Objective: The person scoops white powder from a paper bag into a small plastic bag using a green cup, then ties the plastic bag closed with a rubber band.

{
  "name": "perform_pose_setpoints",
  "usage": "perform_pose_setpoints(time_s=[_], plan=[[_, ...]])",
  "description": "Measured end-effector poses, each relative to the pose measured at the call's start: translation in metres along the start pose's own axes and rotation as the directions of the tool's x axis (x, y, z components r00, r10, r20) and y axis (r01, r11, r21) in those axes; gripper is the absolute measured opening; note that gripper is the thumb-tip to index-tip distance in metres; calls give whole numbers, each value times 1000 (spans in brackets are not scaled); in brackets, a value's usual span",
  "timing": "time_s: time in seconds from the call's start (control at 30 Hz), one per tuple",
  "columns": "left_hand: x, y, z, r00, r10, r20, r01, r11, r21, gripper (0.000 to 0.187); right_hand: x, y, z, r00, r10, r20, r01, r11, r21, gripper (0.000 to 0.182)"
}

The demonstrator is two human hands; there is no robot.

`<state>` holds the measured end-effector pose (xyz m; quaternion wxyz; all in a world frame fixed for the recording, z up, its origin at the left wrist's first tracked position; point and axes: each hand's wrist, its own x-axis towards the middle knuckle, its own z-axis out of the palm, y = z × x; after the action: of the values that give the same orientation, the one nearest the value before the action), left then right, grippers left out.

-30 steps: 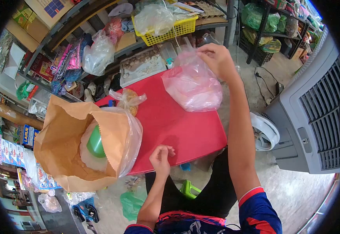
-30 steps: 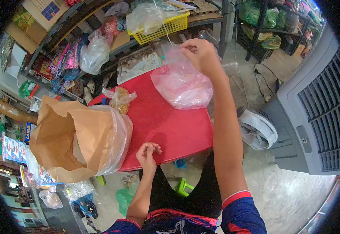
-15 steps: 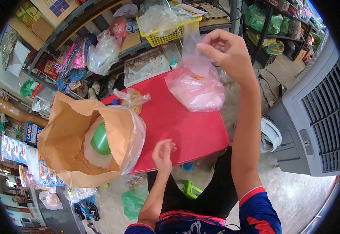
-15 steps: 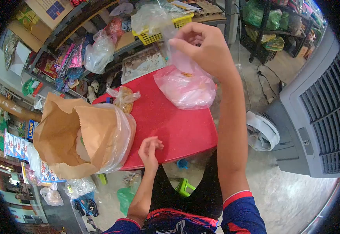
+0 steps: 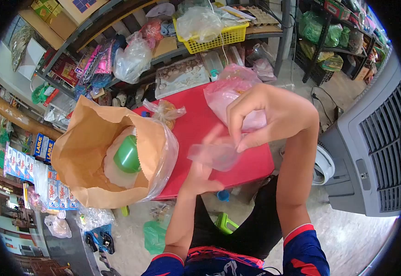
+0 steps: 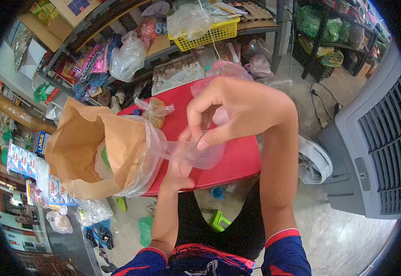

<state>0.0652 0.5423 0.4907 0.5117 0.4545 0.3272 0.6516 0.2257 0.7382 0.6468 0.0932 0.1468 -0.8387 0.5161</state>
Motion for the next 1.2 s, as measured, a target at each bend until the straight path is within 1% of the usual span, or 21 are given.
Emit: perform_pose_setpoints(time_s=[0.1,0.13,0.17,0.23,0.3,0.37,0.43,0.47,0.53,0.57,0.6,0.63,0.7,0.8,0.83,0.9,0.93,1.03,1.1,1.2], plan=[[-19,-20,-18,963,-115,243,123,992,-18,145,0,-2,3,1000,-21,20,19,998,58,13],[-26,-31,-20,957,-162,242,186,979,-79,146,2,-2,5,999,-36,30,34,996,77,12],[-32,-38,-23,956,-127,265,142,989,-40,145,6,-1,8,998,-65,27,63,994,87,12],[-26,-28,-12,945,-55,323,45,998,39,142,11,0,12,992,-123,17,121,988,94,11],[-18,-17,11,964,64,257,-81,995,59,129,14,-4,11,989,-136,61,129,986,109,12],[-14,-8,26,979,70,193,-81,996,49,112,14,-3,12,989,-124,75,116,988,102,14],[-19,-3,35,991,-41,124,42,999,-4,92,15,3,16,994,-88,68,82,993,81,20],[-22,-3,44,1000,23,19,-23,1000,4,60,15,2,17,996,-87,25,86,996,38,25],[-26,-9,39,993,87,-78,-78,991,107,48,14,-3,20,994,-88,-64,85,995,-52,36],[-28,-11,37,985,123,-122,-103,982,159,43,14,-6,21,987,-123,-100,109,986,-130,39],[-29,-12,50,934,145,-327,-84,977,194,35,15,-9,22,978,-160,-132,131,970,-207,42],[-28,-12,50,918,212,-334,-107,945,308,34,15,-11,25,967,-200,-160,149,947,-285,45],[-27,-9,47,880,345,-326,-135,840,525,33,12,-12,37,974,-148,-169,69,914,-400,40],[-32,-3,42,878,391,-278,-91,704,704,26,17,-20,49,984,-34,-176,-60,864,-500,32],[-32,-2,43,864,404,-299,-90,710,698,24,20,-23,52,984,12,-179,-106,846,-522,29],[-31,-1,43,835,431,-342,-91,721,687,20,24,-25,56,972,-3,-233,-119,854,-507,27],[-32,-1,43,838,424,-344,-89,728,680,19,26,-26,58,966,-11,-260,-125,857,-500,25],[-34,-1,40,849,410,-335,-87,732,676,19,31,-32,62,950,-107,-293,-46,882,-470,26],[-35,1,37,853,418,-312,-93,711,697,20,29,-34,64,949,-114,-294,-50,865,-499,25],[-36,1,38,857,387,-341,-78,751,656,19,26,-34,65,943,-103,-316,-80,853,-516,23]])
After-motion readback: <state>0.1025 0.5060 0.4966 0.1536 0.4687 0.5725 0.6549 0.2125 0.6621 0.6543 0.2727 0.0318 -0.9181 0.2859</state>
